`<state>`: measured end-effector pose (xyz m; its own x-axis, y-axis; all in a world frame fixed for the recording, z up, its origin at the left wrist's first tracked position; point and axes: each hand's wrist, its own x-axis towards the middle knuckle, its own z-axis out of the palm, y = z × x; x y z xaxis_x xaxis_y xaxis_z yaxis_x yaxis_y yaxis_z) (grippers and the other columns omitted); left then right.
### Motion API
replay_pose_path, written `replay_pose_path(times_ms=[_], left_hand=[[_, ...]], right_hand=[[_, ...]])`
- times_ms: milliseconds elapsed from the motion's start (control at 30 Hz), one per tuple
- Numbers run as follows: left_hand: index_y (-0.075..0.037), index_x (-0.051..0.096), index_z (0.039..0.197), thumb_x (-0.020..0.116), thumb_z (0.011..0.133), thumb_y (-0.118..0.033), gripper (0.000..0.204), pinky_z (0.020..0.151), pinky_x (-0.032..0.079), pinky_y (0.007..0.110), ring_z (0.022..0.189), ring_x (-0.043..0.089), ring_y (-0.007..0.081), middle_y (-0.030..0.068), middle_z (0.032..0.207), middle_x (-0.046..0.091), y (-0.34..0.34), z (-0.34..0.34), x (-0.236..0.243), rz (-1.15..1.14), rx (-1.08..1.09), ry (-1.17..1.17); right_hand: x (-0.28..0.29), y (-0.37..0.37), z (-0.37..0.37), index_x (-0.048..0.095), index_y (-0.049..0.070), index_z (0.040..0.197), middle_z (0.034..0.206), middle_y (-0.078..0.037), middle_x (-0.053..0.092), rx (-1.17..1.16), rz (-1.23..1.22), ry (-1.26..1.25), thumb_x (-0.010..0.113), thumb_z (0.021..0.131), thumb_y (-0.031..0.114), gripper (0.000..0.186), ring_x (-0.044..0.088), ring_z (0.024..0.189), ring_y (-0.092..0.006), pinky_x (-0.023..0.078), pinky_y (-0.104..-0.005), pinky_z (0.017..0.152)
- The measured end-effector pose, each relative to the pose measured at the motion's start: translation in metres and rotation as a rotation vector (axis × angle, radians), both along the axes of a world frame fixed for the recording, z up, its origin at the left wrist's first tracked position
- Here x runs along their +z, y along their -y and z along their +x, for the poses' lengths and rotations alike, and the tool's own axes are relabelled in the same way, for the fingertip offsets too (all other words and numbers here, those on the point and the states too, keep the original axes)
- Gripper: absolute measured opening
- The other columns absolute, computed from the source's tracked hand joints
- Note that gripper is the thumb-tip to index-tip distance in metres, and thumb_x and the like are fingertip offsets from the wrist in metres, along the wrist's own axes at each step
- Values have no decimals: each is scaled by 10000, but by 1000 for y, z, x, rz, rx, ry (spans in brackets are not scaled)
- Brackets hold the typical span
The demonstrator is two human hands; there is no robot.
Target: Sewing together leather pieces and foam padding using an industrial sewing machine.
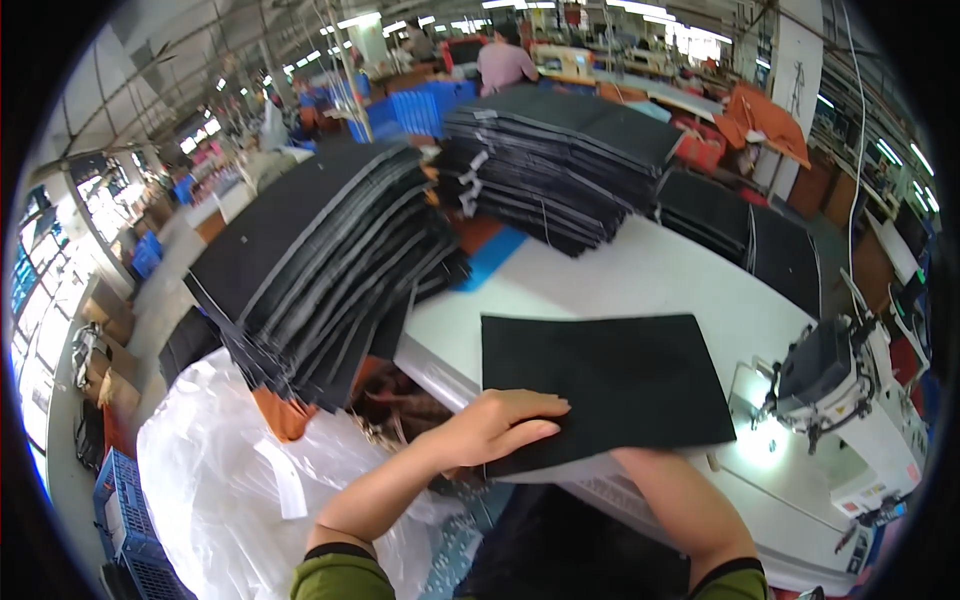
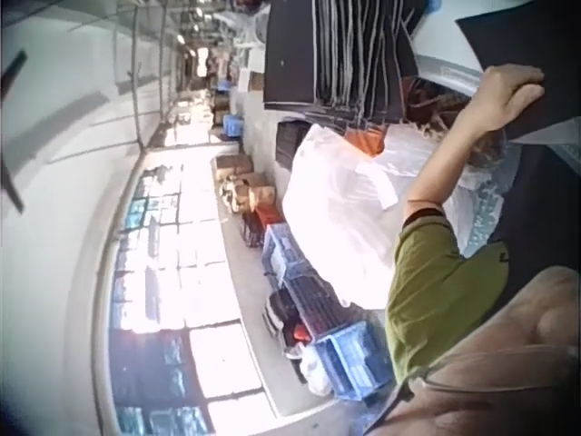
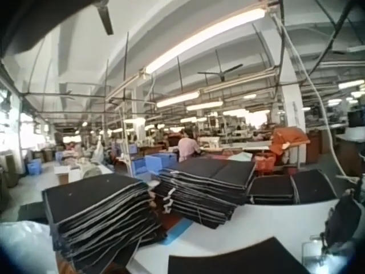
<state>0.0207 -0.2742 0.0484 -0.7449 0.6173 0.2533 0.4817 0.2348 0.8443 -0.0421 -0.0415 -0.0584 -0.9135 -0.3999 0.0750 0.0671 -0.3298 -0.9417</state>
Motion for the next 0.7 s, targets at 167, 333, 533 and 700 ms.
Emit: replay_pose_path(times_ms=[167,333,533,700], left_hand=[[1,672,1245,647,978,-152,308,1061,478,444,1281,585,394,167,1327,661,-6,-52,-35,-274,234,-402],[-8,652,1272,650,972,-147,331,1091,449,446,1306,565,387,160,1348,646,-6,-72,-53,-307,266,-534],[-5,642,1274,647,965,-132,335,1101,440,451,1324,552,382,156,1350,644,-1,-70,-63,-269,287,-510],[-13,644,1261,650,959,-139,327,1107,433,454,1335,542,381,146,1348,643,-8,-76,-62,-312,307,-519]], right_hand=[[-30,-15,-1,323,206,1596,1604,-95,387,438,-1385,709,230,1055,628,692,340,1492,-296,212,-540,1246],[11,-12,-3,304,215,1603,1613,-102,372,175,-1142,653,224,1045,652,714,325,1503,-293,199,-543,1252],[26,-5,0,287,213,1610,1626,-103,350,-41,-335,305,222,1046,650,716,311,1512,-289,187,-541,1258],[-56,-29,-28,283,205,1611,1636,-101,331,68,-537,232,214,1068,598,674,290,1522,-291,195,-536,1258]])
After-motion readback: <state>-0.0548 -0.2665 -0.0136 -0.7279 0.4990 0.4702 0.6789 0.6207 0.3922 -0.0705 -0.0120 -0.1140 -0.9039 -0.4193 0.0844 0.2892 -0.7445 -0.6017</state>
